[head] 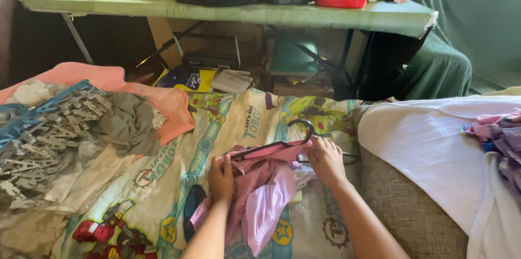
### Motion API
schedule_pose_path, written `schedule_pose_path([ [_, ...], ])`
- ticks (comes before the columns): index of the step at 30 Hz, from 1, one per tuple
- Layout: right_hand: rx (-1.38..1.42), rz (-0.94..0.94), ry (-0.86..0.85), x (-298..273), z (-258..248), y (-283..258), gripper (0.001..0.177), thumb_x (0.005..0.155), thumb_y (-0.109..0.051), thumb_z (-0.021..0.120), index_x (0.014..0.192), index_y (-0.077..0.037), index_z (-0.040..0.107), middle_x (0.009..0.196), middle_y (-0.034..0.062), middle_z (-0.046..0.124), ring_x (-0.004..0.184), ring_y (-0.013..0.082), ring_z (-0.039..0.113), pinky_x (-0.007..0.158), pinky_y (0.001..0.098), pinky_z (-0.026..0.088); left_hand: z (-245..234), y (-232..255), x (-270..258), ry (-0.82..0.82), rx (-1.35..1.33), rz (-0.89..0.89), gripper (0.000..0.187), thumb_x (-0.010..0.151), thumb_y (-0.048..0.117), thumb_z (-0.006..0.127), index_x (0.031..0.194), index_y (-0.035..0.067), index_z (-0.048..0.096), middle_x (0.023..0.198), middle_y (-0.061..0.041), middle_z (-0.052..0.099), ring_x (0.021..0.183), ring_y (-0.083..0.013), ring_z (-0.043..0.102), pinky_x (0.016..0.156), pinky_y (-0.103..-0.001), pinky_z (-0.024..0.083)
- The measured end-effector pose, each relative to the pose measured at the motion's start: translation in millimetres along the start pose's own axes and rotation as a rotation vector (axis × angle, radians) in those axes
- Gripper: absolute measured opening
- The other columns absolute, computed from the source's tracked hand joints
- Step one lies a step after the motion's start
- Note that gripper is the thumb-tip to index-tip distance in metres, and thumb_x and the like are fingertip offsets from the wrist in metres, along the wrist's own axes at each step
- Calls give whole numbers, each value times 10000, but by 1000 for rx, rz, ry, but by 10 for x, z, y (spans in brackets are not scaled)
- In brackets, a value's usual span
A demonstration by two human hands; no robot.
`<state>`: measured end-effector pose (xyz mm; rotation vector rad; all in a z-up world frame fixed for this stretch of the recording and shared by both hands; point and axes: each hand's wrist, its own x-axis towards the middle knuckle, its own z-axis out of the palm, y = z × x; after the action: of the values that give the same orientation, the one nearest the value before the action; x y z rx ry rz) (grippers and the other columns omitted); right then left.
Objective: The person removes several small garments from hangers and folds them on a bed. They handle a pink top, a patterned dress, and a pink shirt, placing each folded item into a neat pile.
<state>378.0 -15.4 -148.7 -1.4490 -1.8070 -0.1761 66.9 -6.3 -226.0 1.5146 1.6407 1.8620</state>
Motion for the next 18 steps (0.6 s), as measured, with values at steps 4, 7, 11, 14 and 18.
schedule_pose_path([
  [4, -41, -9, -17, -12, -19, -45, 462, 907, -330, 664, 1311, -120, 585, 1170, 124, 657, 1135, 346, 592, 1001, 488, 418, -7, 55, 18, 22, -7, -5, 363, 1023, 383, 572, 926, 34, 596, 809, -176, 665, 755, -352, 641, 681, -447, 481],
  [7, -48, -32, -25, -52, -25, -28, 511, 875, -332, 684, 1321, -110, 569, 1157, 122, 643, 1122, 345, 588, 994, 487, 417, -13, 65, -39, 2, -21, -61, 404, 1009, 400, 579, 870, 21, 556, 769, -184, 650, 724, -362, 639, 678, -450, 482],
  [11, -56, -44, -23, -37, -35, -55, 545, 860, -344, 706, 1327, -110, 552, 1159, 118, 630, 1127, 343, 581, 992, 479, 416, -44, 94, -18, 9, 7, -50, 410, 1016, 400, 582, 865, 20, 551, 783, -194, 636, 743, -361, 620, 682, -454, 469],
  [14, -66, -21, -53, -42, -96, -119, 561, 850, -338, 709, 1339, -120, 542, 1189, 115, 632, 1145, 335, 581, 985, 478, 419, -73, 178, -25, 8, -18, -43, 411, 1010, 409, 582, 872, 22, 570, 781, -195, 645, 743, -363, 628, 691, -452, 473],
  [18, -98, 16, -128, -16, -47, 52, 542, 864, -264, 662, 1365, -124, 510, 1215, 124, 667, 1153, 332, 616, 922, 505, 454, -52, 140, -31, 13, -9, -97, 396, 993, 424, 581, 936, 34, 619, 860, -196, 697, 819, -378, 677, 733, -457, 500],
])
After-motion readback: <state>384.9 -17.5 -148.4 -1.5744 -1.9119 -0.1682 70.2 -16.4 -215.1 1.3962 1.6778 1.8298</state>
